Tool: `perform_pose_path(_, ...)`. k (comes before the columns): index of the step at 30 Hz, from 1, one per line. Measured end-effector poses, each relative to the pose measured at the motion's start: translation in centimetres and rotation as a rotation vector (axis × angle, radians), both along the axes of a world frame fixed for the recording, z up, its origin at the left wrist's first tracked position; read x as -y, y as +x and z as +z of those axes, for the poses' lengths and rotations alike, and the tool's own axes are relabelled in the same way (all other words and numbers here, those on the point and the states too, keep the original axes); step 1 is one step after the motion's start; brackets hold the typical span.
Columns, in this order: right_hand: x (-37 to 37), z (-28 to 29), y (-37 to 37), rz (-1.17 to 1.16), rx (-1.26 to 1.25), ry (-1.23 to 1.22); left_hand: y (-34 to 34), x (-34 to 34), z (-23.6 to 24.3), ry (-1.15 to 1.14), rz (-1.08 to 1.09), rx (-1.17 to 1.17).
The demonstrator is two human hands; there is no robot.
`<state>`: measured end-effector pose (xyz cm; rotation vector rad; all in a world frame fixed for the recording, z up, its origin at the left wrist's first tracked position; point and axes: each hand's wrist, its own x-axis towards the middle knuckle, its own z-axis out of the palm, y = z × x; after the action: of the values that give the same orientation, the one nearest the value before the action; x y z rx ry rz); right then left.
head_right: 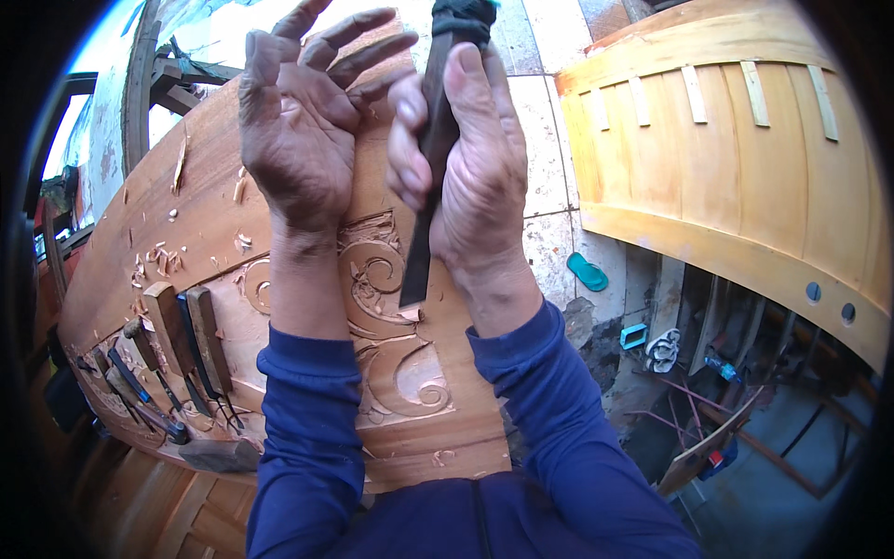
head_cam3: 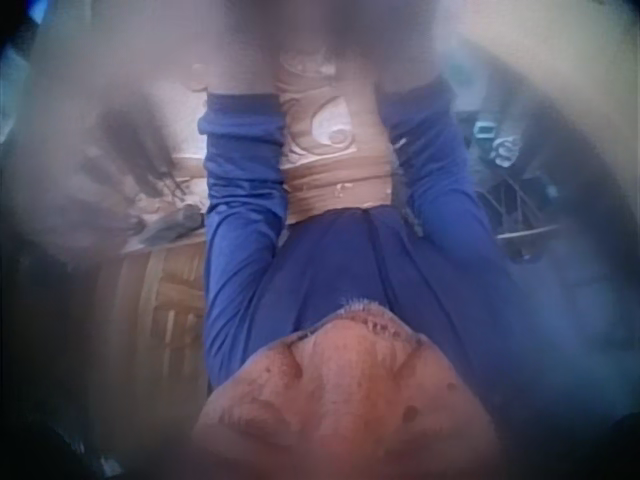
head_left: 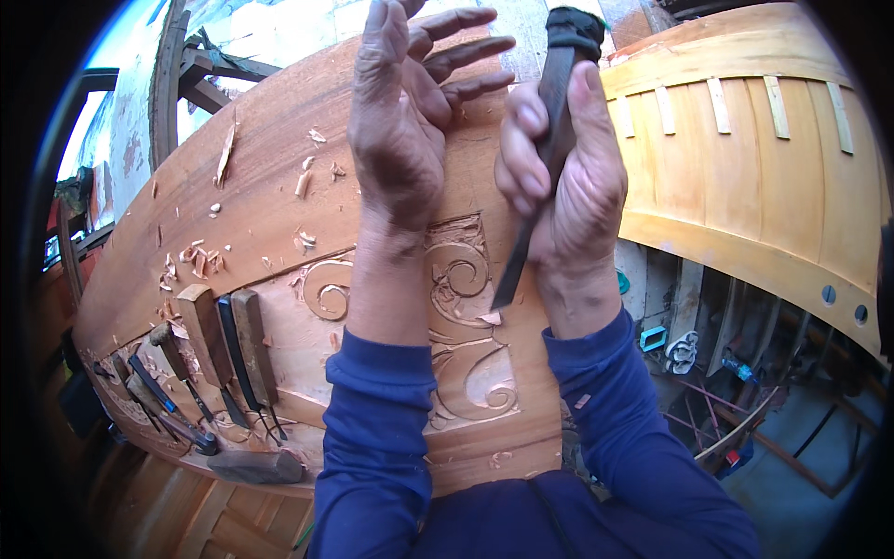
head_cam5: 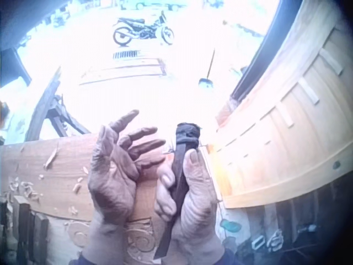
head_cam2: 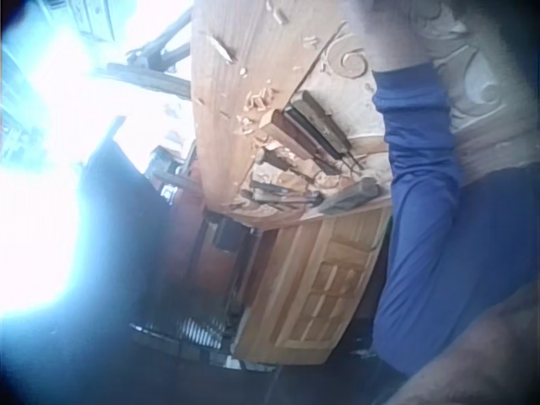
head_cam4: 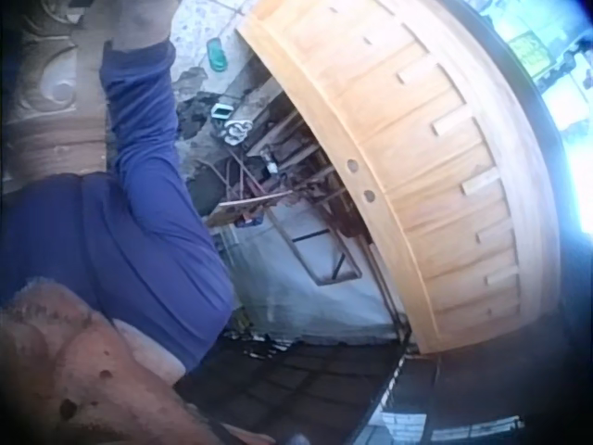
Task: The person carves decorative floral patterns into a large wooden panel using various chisels and a mallet.
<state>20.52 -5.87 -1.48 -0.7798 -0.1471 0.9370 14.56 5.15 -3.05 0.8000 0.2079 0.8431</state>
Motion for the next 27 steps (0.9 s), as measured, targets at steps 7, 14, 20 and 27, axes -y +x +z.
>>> perform_pose_path(7,-1.6,-0.4,-2.1,-0.049,0.539,-0.014,-0.7,-0.9,1.5,-0.222,-0.325,0.316)
perform_pose_path(14,-0.4,0.2,-3.6,-0.052,0.515,-0.082,-0.2,0.6,1.2,-0.16,-0.006,0.013)
perform_pose_path(20,-0.5,0.1,-4.0,-0.078,0.514,-0.177,0.5,0.3,0.4,-0.129,-0.029,-0.036)
perform_pose_path(27,0.9,-0.8,-3.7,-0.417,0.464,-0.322,2.3,2.7,-0.3,0.093,-0.251,-0.139)
